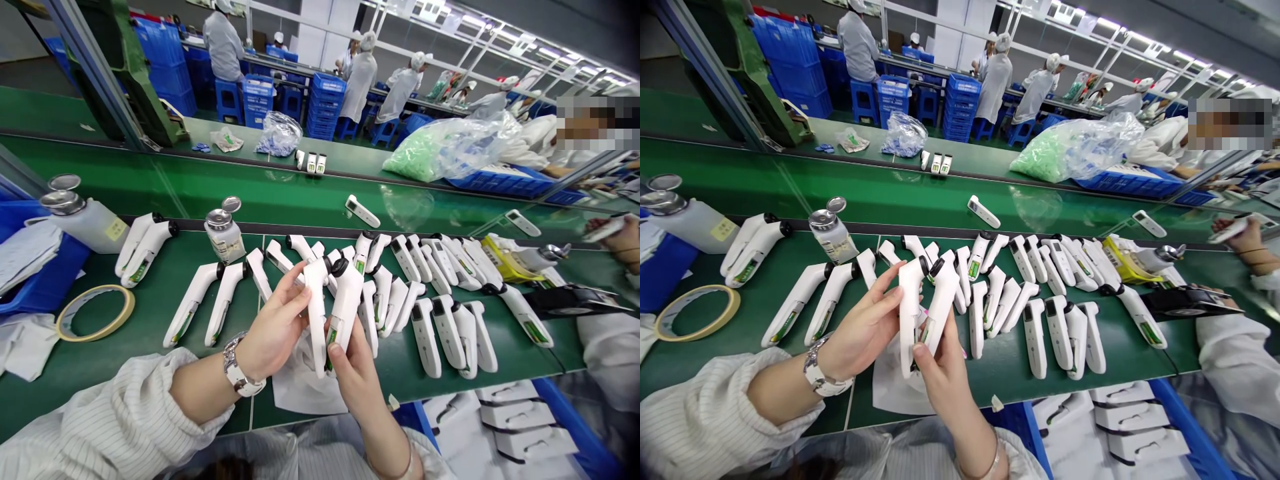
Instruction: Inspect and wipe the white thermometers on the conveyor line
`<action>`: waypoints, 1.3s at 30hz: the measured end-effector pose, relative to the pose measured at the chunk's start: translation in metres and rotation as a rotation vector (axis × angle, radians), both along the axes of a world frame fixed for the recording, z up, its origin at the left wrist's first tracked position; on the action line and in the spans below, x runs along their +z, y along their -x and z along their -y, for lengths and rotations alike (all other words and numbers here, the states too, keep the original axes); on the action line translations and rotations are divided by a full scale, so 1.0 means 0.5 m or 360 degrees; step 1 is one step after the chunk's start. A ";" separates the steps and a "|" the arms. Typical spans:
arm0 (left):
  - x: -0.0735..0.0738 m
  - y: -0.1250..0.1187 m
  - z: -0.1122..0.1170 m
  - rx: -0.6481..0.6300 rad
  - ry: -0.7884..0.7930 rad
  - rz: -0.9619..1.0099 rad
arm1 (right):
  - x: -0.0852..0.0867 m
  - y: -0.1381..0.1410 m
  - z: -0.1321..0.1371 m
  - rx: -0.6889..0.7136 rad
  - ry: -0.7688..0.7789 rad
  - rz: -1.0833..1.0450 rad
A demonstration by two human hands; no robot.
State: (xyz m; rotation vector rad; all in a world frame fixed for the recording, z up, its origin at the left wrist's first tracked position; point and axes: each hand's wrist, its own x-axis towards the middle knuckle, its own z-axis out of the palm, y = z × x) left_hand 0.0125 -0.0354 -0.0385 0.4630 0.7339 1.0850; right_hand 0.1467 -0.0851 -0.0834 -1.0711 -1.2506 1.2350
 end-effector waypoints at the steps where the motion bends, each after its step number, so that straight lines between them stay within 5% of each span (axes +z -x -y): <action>1: 0.001 0.000 0.000 0.0006 -0.0001 -0.0013 | 0.000 0.000 0.000 -0.0003 -0.0011 -0.0006; 14: 0.004 0.001 0.002 0.0029 -0.0039 -0.0055 | -0.011 -0.007 -0.004 -0.0058 0.0350 -0.0280; 21: 0.016 0.011 0.003 -0.0164 0.0068 0.0180 | 0.001 -0.035 -0.024 -0.0152 0.0266 0.0220; 26: 0.033 0.033 0.006 -0.0101 -0.0225 0.0300 | 0.007 -0.043 -0.008 0.0236 0.0190 0.0513; 31: 0.057 0.053 0.006 -0.0062 -0.0437 0.0297 | -0.018 -0.006 0.013 0.0725 -0.0196 0.1388; 35: 0.061 0.062 0.000 -0.0044 -0.0453 0.0320 | -0.027 0.007 0.008 0.0805 -0.0196 0.1629; 39: 0.069 0.086 -0.011 0.0055 -0.0465 0.0304 | 0.020 -0.027 -0.029 0.0703 -0.0189 0.1335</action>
